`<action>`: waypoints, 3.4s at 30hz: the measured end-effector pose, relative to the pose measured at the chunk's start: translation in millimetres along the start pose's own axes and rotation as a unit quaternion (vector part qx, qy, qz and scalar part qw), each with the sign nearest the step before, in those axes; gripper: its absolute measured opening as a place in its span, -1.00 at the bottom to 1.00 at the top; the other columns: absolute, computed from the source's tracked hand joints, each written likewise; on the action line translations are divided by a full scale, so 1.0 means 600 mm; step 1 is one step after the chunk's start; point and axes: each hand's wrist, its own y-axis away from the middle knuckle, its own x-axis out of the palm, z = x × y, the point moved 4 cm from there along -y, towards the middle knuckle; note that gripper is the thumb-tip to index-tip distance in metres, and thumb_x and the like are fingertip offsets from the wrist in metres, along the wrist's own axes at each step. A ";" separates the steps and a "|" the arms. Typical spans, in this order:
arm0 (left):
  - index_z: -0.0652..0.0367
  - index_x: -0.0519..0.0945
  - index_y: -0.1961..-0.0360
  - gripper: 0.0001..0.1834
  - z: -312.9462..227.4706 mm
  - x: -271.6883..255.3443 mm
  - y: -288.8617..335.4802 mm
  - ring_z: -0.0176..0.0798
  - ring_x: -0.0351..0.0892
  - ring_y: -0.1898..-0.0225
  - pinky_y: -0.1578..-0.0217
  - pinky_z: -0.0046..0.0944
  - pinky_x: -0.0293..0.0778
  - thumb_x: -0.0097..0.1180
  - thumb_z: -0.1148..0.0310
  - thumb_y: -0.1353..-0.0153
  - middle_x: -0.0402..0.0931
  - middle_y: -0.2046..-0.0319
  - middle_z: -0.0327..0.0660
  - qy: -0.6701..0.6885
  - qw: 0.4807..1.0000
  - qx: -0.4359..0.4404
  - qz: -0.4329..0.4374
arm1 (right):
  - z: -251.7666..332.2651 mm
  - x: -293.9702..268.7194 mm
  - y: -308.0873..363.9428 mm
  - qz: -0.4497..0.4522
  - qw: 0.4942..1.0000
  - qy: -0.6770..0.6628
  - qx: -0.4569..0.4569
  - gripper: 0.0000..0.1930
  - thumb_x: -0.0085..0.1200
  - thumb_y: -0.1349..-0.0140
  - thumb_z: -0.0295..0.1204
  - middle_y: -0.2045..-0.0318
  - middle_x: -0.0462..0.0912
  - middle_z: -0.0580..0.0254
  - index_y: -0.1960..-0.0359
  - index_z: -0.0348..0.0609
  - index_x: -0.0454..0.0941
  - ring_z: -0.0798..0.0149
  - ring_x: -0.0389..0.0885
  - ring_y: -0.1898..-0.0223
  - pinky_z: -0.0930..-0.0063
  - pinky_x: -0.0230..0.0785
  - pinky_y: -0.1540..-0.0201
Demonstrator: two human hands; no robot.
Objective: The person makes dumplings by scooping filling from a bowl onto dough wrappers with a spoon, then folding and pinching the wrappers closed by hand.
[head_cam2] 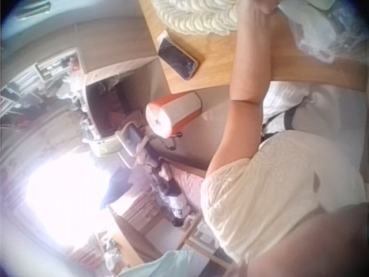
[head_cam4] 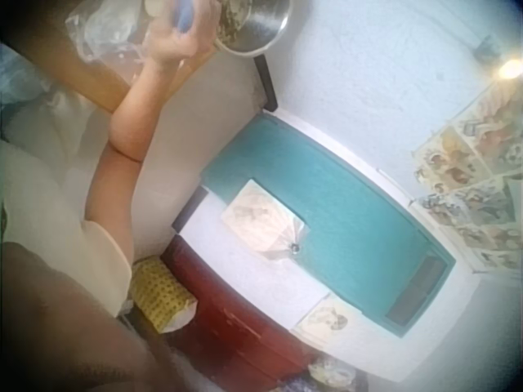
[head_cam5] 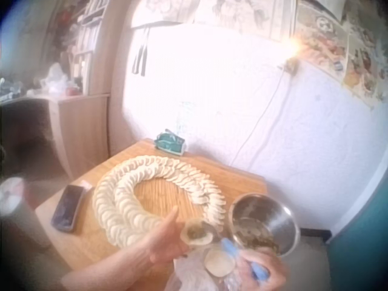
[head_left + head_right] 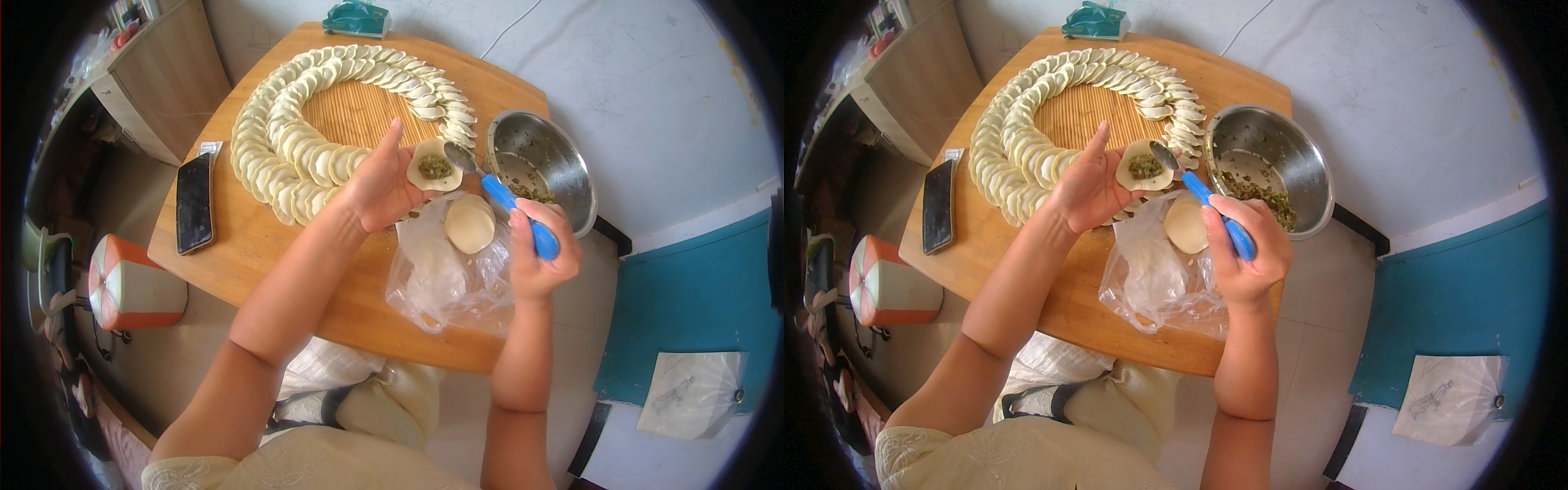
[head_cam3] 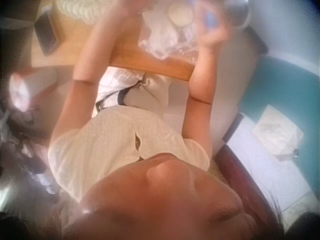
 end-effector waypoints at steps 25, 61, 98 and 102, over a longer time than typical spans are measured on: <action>0.46 0.14 -0.23 -0.05 -0.004 -0.006 0.000 -0.08 0.42 -0.10 0.12 -0.34 0.51 -0.67 -0.30 -0.27 0.28 -0.17 0.12 0.023 0.999 -0.027 0.028 | -0.010 0.004 -0.014 0.181 0.983 -0.025 0.019 -0.70 0.20 0.23 -0.75 0.47 0.46 0.26 0.41 -0.14 0.63 0.36 0.45 0.47 0.56 0.29 0.43; 0.40 0.18 -0.24 -0.08 0.008 -0.001 -0.001 -0.08 0.26 -0.24 -0.26 -0.17 0.12 -0.59 -0.31 -0.27 0.29 -0.18 0.06 -0.054 0.998 -0.016 0.012 | -0.040 -0.008 0.011 -0.025 0.931 -0.175 0.320 -0.88 0.13 -0.16 -0.55 0.50 0.57 0.23 0.28 -0.33 0.55 0.55 0.43 0.60 0.70 0.29 0.57; 0.49 0.15 -0.20 -0.11 0.015 0.031 0.004 0.00 0.31 -0.20 -0.25 -0.17 0.19 -0.66 -0.22 -0.32 0.29 -0.14 0.15 -0.023 0.998 -0.038 0.054 | -0.080 -0.142 -0.015 0.199 0.951 0.187 0.147 -0.86 0.24 0.01 -0.56 0.39 0.55 0.23 0.36 -0.20 0.64 0.27 0.49 0.33 0.48 0.32 0.25; 0.48 0.16 -0.21 -0.09 0.025 0.045 0.004 -0.02 0.33 -0.19 -0.25 -0.17 0.19 -0.64 -0.25 -0.30 0.32 -0.14 0.11 -0.054 0.994 -0.071 0.068 | -0.011 -0.095 -0.034 0.000 0.990 0.127 0.067 -0.89 0.15 -0.08 -0.60 0.44 0.58 0.16 0.33 -0.29 0.60 0.23 0.52 0.45 0.50 0.38 0.35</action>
